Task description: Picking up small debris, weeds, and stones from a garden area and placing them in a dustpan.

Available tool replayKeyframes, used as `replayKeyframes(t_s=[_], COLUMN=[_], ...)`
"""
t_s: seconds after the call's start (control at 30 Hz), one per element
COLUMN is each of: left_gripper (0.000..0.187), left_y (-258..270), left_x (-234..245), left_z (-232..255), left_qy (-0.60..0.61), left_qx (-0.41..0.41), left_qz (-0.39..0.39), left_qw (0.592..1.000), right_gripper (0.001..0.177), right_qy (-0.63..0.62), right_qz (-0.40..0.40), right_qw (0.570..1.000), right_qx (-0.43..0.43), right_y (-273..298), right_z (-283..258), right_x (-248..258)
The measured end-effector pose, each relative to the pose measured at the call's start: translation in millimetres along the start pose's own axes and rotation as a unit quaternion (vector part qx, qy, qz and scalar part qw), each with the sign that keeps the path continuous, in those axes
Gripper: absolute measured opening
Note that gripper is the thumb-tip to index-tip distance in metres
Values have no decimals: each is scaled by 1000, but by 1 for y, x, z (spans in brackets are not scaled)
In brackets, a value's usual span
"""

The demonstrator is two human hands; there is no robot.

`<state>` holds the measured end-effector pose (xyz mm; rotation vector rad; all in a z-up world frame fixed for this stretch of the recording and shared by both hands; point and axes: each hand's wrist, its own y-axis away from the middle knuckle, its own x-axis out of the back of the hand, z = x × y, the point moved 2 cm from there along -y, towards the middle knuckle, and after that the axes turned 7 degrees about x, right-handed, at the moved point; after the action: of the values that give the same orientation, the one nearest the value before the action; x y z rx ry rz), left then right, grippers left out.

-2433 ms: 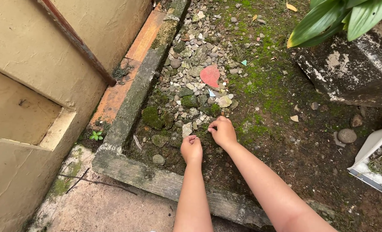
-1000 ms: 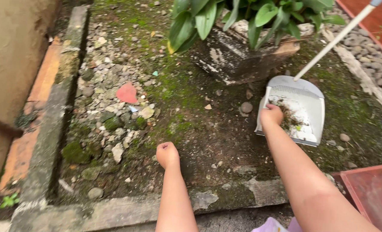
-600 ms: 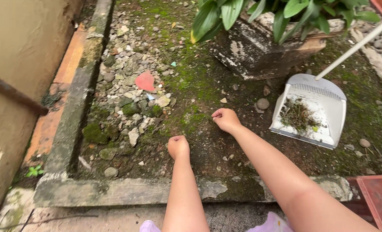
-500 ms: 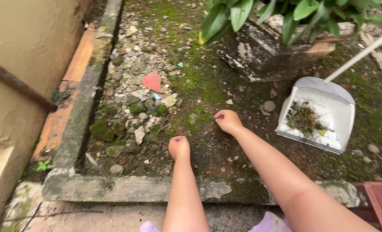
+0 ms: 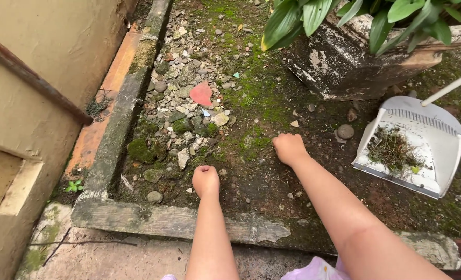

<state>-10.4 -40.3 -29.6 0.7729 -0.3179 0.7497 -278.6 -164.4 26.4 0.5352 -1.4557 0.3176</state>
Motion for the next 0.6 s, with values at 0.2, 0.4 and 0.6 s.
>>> replayKeyframes(t_s=[0.2, 0.4, 0.6], left_gripper=[28, 31, 31], left_y=[7, 6, -11], left_x=[-17, -17, -23], left_z=[1, 2, -9], left_qy=[-48, -66, -51], left_qx=[-22, -9, -24], left_qz=[-22, -37, -25], left_qw=[998, 997, 998], right_gripper=[12, 22, 19], right_qy=[-109, -88, -83], right_qz=[60, 80, 36], right_qw=[992, 993, 996], right_qx=[-12, 23, -14], right_y=[-3, -8, -15], right_z=[-2, -12, -16], right_x=[-1, -9, -16])
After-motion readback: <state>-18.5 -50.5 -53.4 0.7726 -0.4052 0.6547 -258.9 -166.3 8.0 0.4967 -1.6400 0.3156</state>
